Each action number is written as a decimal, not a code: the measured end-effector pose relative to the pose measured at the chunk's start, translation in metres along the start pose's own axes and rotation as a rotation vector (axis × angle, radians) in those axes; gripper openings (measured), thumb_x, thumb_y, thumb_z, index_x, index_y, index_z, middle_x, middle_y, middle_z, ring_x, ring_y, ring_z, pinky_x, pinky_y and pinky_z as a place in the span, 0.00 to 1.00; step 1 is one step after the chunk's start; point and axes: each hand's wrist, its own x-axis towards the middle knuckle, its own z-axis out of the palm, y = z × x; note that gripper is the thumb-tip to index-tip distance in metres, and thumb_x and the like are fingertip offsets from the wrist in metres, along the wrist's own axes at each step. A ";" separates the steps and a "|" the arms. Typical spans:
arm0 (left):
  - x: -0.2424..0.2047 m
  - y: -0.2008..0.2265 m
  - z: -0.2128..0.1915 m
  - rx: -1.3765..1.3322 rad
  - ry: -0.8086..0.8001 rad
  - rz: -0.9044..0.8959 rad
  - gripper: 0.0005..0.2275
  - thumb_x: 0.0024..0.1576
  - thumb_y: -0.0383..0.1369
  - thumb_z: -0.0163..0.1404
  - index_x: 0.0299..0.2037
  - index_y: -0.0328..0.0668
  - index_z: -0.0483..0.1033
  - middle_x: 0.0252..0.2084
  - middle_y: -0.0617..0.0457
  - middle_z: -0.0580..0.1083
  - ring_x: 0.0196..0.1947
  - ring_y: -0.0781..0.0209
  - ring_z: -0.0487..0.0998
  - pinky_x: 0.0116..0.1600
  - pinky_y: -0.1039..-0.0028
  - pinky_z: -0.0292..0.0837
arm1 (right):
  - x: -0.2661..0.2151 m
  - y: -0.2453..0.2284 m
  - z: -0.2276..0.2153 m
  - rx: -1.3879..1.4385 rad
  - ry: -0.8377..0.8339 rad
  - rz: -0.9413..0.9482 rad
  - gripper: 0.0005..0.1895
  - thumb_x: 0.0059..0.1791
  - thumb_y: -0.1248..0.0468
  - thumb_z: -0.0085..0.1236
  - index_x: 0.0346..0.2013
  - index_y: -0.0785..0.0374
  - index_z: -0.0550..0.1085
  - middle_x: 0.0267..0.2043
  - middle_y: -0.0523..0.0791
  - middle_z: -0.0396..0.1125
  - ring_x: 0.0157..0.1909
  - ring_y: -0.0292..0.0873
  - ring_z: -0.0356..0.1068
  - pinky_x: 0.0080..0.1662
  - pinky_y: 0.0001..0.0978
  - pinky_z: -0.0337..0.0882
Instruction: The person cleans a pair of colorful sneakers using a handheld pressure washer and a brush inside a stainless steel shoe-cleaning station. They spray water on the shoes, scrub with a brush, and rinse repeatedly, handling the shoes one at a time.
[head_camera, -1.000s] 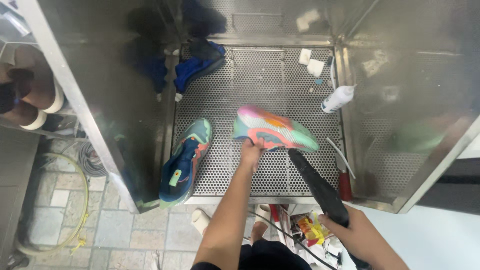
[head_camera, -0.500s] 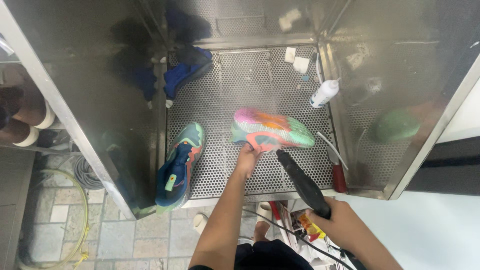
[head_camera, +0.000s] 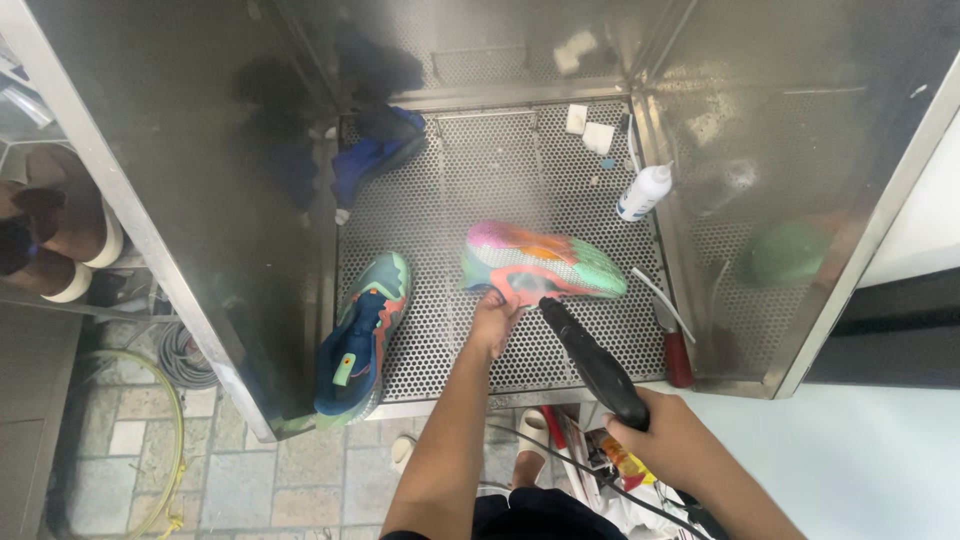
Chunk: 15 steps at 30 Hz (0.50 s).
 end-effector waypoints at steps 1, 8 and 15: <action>0.000 0.002 0.000 -0.001 0.003 0.006 0.07 0.65 0.24 0.44 0.51 0.39 0.72 0.50 0.54 0.76 0.52 0.63 0.76 0.63 0.71 0.72 | 0.001 -0.001 0.001 0.003 -0.011 -0.005 0.17 0.43 0.57 0.63 0.39 0.66 0.79 0.25 0.48 0.75 0.29 0.41 0.72 0.38 0.37 0.72; -0.004 0.016 0.007 0.039 0.015 0.004 0.08 0.64 0.24 0.44 0.50 0.41 0.73 0.49 0.55 0.76 0.51 0.63 0.77 0.61 0.68 0.70 | 0.004 -0.001 0.000 0.024 -0.011 0.022 0.16 0.43 0.57 0.63 0.37 0.68 0.79 0.25 0.49 0.75 0.29 0.43 0.73 0.37 0.38 0.72; -0.004 0.013 0.006 0.017 0.021 0.019 0.06 0.64 0.24 0.45 0.49 0.38 0.72 0.48 0.54 0.76 0.50 0.62 0.77 0.63 0.68 0.71 | 0.008 0.000 -0.001 -0.037 0.005 0.018 0.16 0.45 0.55 0.65 0.37 0.66 0.79 0.25 0.51 0.74 0.29 0.44 0.72 0.38 0.39 0.71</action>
